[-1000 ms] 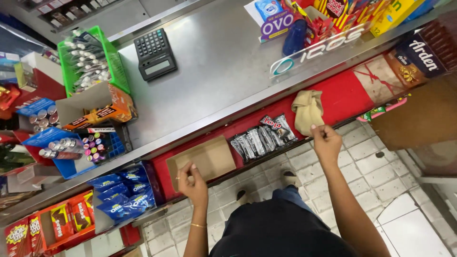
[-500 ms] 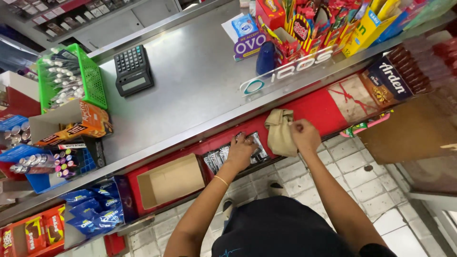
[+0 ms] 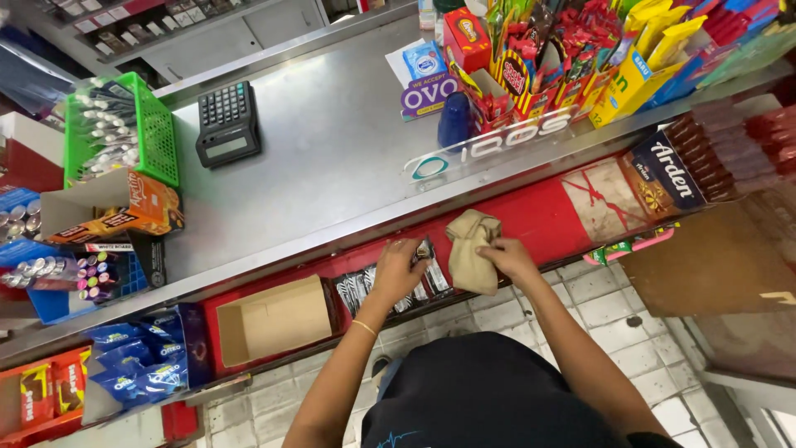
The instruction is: Organizing and cleaning chocolate bars on a store shelf or counter.
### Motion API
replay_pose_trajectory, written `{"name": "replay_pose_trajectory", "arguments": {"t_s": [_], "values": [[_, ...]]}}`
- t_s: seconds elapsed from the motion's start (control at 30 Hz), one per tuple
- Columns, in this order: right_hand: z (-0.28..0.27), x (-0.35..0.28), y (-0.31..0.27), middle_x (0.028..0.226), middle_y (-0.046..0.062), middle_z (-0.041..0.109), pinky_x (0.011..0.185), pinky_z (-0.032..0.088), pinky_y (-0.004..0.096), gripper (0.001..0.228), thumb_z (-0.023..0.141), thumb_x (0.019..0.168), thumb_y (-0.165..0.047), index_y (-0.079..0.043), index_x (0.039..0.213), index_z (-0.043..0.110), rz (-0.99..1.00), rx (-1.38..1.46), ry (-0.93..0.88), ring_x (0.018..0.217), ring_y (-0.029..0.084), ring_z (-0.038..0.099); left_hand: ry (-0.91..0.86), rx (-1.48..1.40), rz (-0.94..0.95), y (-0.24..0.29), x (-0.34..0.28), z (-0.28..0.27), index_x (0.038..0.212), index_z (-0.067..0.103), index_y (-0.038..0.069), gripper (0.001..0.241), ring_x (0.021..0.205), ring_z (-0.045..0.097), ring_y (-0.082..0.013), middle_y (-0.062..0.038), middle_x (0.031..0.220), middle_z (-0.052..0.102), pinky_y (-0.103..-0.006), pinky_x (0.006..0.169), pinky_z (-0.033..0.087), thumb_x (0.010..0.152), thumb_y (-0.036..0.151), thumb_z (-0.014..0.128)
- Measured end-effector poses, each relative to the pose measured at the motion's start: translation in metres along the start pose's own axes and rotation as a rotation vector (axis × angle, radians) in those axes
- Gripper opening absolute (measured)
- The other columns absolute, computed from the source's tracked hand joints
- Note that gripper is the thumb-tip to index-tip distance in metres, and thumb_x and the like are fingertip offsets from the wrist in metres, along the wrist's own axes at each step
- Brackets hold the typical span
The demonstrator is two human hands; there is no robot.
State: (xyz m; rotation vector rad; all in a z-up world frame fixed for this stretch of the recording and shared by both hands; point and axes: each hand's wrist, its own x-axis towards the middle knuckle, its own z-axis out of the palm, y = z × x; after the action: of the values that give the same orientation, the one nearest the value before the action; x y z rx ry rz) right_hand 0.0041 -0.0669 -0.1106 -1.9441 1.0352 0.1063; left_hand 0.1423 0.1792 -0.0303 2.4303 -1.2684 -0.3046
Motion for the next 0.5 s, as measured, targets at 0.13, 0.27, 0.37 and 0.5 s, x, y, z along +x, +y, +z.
{"name": "replay_pose_trajectory", "arguments": {"t_s": [0.13, 0.27, 0.37, 0.5], "values": [[-0.001, 0.006, 0.011, 0.077, 0.005, 0.062, 0.056, 0.054, 0.033, 0.023, 0.083, 0.078, -0.018, -0.01, 0.086, 0.063, 0.017, 0.861, -0.05, 0.07, 0.021, 0.065, 0.323, -0.824, -0.196, 0.013, 0.001, 0.0, 0.111, 0.066, 0.008, 0.042, 0.092, 0.064, -0.027, -0.009, 0.092, 0.066, -0.0415, 0.085, 0.051, 0.079, 0.027, 0.087], [-0.014, 0.004, 0.022, 0.078, 0.003, 0.059, 0.053, 0.052, 0.024, 0.038, 0.087, 0.074, -0.004, -0.013, 0.082, 0.05, -0.2, 0.969, 0.074, 0.065, 0.014, 0.064, 0.313, -1.653, -0.286, 0.015, 0.011, 0.024, 0.104, 0.056, 0.004, 0.034, 0.057, 0.07, -0.0249, -0.016, 0.08, 0.067, -0.0297, 0.051, 0.058, 0.082, 0.009, 0.081], [-0.049, -0.063, -0.044, 0.125, 0.011, 0.056, 0.084, 0.052, 0.032, 0.049, 0.09, 0.073, -0.006, -0.008, 0.096, 0.047, -0.384, 0.806, 0.138, 0.108, 0.023, 0.058, 0.184, -1.858, -0.317, 0.051, 0.007, 0.018, 0.109, 0.049, 0.006, 0.039, 0.055, 0.071, -0.0272, -0.025, 0.089, 0.071, -0.0301, 0.044, 0.058, 0.084, 0.013, 0.079], [-0.029, -0.053, -0.03, 0.123, 0.019, 0.061, 0.089, 0.054, 0.047, 0.049, 0.096, 0.067, -0.015, -0.005, 0.099, 0.059, -0.513, 0.458, 0.236, 0.11, 0.04, 0.064, 0.051, -1.865, -0.373, 0.087, 0.012, 0.027, 0.115, 0.053, 0.0, 0.043, 0.065, 0.073, -0.0239, -0.015, 0.089, 0.067, -0.0374, 0.054, 0.064, 0.084, 0.009, 0.082]]}}
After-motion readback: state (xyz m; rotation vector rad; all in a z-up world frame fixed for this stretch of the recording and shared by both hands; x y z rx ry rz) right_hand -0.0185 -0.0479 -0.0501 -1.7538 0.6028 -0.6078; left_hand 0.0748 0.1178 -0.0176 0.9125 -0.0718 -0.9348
